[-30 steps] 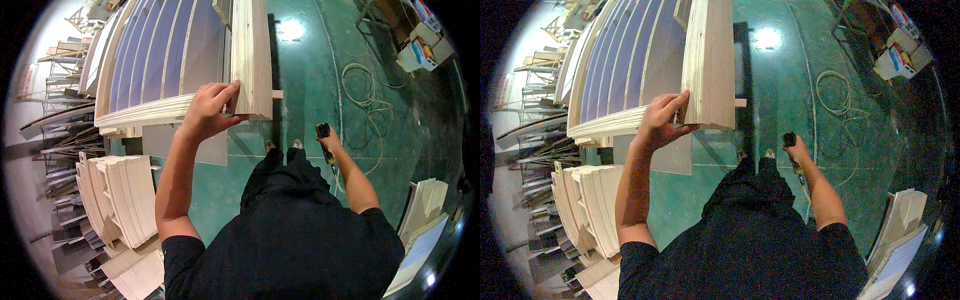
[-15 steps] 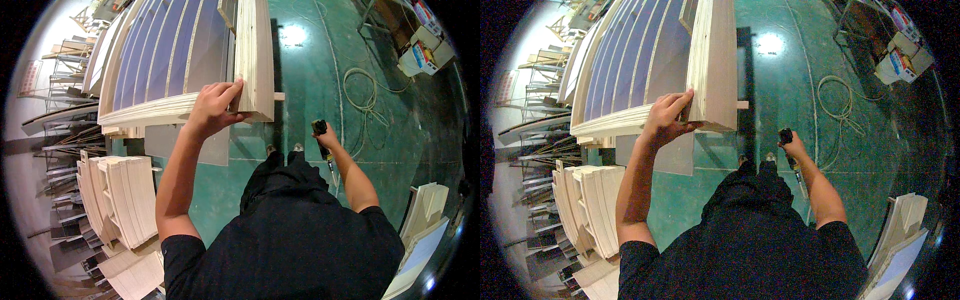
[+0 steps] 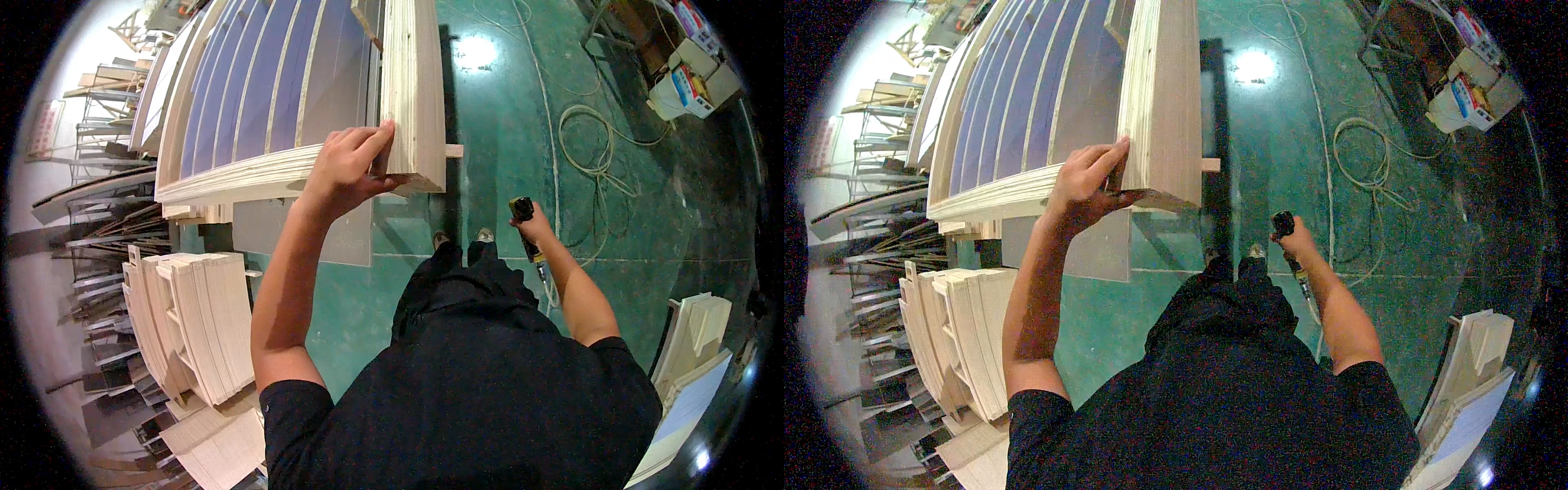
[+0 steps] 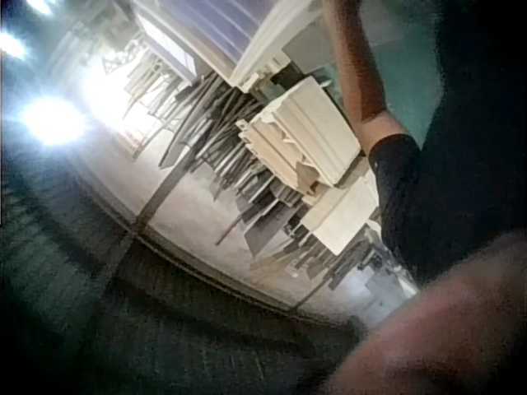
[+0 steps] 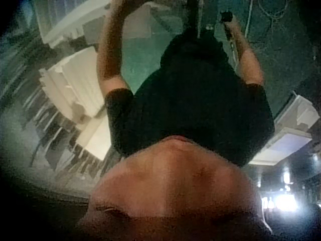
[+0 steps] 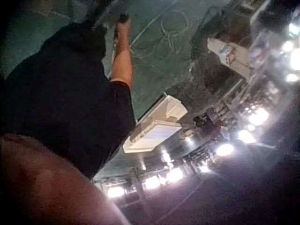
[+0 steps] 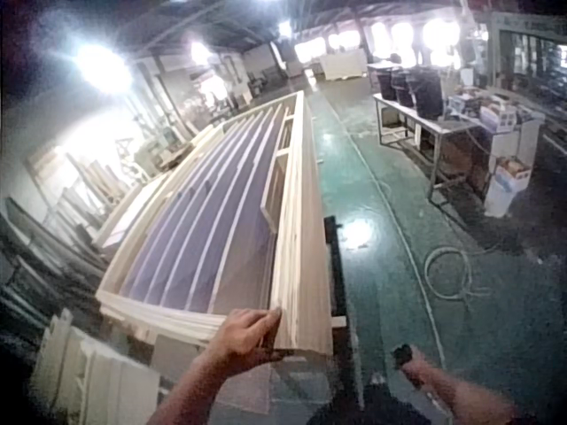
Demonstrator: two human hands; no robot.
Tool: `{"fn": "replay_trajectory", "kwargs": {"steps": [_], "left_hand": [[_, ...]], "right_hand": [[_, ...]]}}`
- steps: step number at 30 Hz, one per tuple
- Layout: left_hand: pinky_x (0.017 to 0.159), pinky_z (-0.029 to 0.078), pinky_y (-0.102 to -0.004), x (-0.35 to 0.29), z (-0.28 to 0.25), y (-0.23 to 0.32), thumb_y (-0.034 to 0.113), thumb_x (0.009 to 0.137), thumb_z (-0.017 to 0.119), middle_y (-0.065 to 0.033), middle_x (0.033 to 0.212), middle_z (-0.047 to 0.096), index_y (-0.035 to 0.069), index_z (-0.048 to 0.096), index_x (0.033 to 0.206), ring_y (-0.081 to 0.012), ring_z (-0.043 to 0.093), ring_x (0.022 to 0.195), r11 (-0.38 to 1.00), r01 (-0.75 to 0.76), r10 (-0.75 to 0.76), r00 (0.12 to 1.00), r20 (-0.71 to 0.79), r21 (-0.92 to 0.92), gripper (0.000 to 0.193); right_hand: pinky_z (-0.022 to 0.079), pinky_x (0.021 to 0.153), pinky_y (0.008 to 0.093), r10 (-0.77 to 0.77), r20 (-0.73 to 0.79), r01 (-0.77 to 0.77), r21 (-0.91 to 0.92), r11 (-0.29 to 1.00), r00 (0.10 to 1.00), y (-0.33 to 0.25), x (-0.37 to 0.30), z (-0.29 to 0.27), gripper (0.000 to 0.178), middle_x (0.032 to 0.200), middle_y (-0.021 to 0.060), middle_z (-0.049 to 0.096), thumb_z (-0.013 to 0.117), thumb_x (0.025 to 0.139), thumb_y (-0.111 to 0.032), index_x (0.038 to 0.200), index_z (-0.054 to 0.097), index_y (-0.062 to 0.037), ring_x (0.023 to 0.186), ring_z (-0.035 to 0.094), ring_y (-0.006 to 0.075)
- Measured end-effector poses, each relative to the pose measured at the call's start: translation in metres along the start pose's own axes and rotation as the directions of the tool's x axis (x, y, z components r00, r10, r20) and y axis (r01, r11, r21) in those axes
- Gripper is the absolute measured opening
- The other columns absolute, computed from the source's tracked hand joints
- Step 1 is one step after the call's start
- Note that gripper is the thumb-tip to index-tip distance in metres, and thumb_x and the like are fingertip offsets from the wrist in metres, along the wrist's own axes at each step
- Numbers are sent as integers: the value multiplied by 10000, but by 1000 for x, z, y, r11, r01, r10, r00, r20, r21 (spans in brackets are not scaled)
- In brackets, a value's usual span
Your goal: The person uses a pneumatic nail gun to fasten wooden trim pieces to a large wooden frame with purple interior panels. They repeatedly position trim strips along the frame edges and fire nails to secure them, occasionally walking around the workbench to access different sides.
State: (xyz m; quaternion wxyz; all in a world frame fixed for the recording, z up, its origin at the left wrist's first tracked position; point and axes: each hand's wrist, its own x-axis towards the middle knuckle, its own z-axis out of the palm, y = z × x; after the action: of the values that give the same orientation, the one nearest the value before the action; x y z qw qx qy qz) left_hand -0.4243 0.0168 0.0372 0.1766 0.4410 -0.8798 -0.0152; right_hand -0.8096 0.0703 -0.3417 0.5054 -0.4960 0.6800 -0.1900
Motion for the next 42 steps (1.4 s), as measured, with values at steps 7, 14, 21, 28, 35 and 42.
{"fn": "replay_trajectory", "kwargs": {"steps": [7,14,21,28,35,42], "left_hand": [[834,532,-428,0,5,-5,326,668,923,-163,1057,710,38,602,1374,-347,677,935,999,25,-25,1000,-9,-24,827],[862,505,-447,0,4,-9,354,663,921,-151,1124,704,43,583,1379,-338,677,1000,995,60,-58,998,27,-84,850],[939,470,-506,32,-16,31,493,752,858,-164,1041,676,290,375,1562,-376,658,1035,949,241,-308,854,419,205,965],[1033,348,-703,35,-8,58,433,759,861,-173,1074,603,401,444,1483,-426,585,1115,902,320,-409,848,338,289,836],[1043,316,-735,29,3,52,356,777,855,-171,1079,583,360,502,1412,-428,566,1146,903,328,-405,864,298,276,727],[1007,361,-663,28,0,48,310,769,857,-164,1040,572,363,502,1417,-419,575,1082,934,269,-332,898,290,236,740]], "right_hand": [[534,580,427,98,42,-97,-22,995,994,-9,-9,-1,637,881,127,687,918,731,-316,1199,536,-112,674,675,271],[511,890,454,106,64,-100,-86,991,992,-15,-17,0,665,1107,138,688,909,730,-296,1249,556,-74,1024,656,323],[509,913,445,107,94,-99,-89,991,990,-20,-21,-5,704,1147,149,691,908,729,-307,1288,549,-74,1073,659,333],[525,850,463,199,114,-193,-62,979,973,-37,-21,-6,675,1099,150,690,900,747,-294,1276,544,-74,993,669,319],[524,662,451,206,130,-203,-38,979,970,-9,-3,8,645,955,128,674,901,754,-277,1232,518,-74,794,661,283],[482,505,401,82,77,-75,-93,993,994,24,8,17,627,814,93,612,891,760,-234,1215,485,-83,603,596,220]]}}
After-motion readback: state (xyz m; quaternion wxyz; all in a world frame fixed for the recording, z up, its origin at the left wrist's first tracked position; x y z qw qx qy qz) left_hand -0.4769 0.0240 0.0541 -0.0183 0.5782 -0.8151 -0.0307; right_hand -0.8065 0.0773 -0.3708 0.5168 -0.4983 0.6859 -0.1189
